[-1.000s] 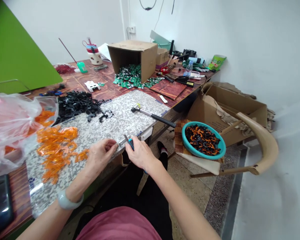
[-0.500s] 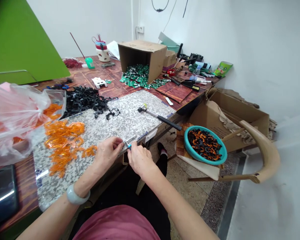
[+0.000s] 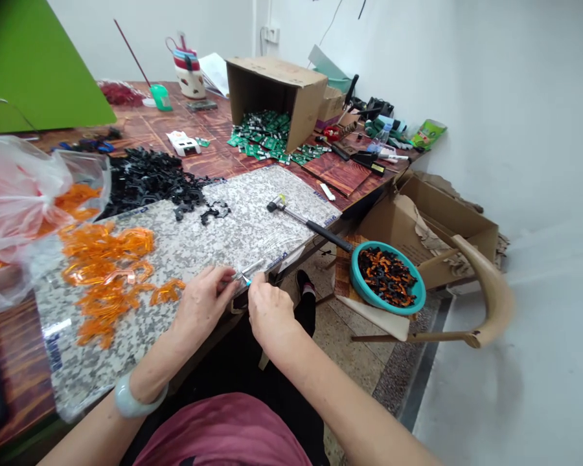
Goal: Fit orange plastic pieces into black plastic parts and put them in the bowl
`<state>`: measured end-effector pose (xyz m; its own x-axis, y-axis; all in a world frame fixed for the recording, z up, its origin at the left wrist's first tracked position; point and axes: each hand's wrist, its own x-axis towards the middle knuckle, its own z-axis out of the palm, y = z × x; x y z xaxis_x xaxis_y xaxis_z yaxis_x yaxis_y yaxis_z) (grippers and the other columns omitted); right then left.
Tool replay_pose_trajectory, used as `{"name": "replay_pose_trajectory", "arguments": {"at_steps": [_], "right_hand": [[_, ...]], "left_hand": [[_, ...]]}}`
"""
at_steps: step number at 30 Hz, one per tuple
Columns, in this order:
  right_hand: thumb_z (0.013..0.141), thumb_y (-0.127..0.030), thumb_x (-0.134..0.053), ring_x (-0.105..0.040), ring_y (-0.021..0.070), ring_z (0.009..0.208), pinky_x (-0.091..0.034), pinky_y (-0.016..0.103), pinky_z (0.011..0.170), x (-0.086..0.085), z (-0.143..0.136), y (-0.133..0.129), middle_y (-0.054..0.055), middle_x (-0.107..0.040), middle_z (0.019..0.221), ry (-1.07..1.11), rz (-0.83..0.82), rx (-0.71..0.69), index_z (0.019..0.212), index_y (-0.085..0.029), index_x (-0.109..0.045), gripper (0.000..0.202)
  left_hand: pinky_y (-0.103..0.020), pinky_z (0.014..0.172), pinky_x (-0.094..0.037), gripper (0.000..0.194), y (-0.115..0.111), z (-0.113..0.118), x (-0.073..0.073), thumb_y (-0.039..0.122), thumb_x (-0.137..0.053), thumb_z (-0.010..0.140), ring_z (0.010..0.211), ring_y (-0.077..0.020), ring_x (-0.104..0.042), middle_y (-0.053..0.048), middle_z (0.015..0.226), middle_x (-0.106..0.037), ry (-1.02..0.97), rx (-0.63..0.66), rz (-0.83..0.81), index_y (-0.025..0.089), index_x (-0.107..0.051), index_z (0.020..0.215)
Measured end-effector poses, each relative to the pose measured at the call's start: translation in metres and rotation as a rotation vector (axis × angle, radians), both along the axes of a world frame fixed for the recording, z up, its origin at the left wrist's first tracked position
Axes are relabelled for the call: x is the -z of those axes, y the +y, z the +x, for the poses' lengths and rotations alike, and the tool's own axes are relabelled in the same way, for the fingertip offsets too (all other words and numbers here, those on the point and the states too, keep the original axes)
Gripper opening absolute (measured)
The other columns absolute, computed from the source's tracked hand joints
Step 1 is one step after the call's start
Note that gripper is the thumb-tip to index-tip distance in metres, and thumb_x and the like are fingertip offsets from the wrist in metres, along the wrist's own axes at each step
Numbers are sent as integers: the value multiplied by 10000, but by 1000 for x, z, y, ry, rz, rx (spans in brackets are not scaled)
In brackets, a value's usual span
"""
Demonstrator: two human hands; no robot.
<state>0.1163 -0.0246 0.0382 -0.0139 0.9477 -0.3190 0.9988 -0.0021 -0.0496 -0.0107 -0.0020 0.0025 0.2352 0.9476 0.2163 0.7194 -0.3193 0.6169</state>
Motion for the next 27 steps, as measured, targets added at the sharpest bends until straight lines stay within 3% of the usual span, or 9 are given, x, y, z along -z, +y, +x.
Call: {"name": "replay_pose_trajectory", "arguments": {"at_steps": [9, 14, 20, 27], "right_hand": [[930, -141, -403, -703, 278, 815, -510, 320, 647, -1, -11, 9, 178, -695, 884, -47, -69, 42, 1041, -112, -491, 144], [930, -188, -427, -691, 287, 854, -490, 325, 668, 1, -10, 11, 181, -686, 934, 13, -32, 51, 1051, -112, -500, 162], [918, -284, -454, -675, 254, 849, -435, 282, 648, 8, 9, 9, 140, -686, 932, 185, 39, 15, 1024, -152, -517, 180], [941, -375, -387, -607, 153, 631, -348, 217, 540, 15, 39, 1, 30, -628, 729, 391, 140, 45, 923, -191, -504, 219]], "left_hand": [[-317, 715, -459, 128, -9, -11, 2, 182, -506, 889, 804, -228, -601, -47, 790, -613, 41, 3, -38, 186, -592, 794], [-313, 704, -454, 147, -7, -10, 4, 186, -481, 887, 789, -226, -604, -48, 780, -609, 36, -10, -17, 197, -579, 778], [-305, 657, -454, 145, -7, -11, 1, 173, -485, 855, 715, -214, -607, -44, 734, -618, 37, -28, 20, 190, -586, 752], [-301, 667, -456, 140, -7, -9, 1, 182, -486, 850, 725, -208, -610, -44, 755, -627, 56, -55, 40, 192, -592, 759]]}}
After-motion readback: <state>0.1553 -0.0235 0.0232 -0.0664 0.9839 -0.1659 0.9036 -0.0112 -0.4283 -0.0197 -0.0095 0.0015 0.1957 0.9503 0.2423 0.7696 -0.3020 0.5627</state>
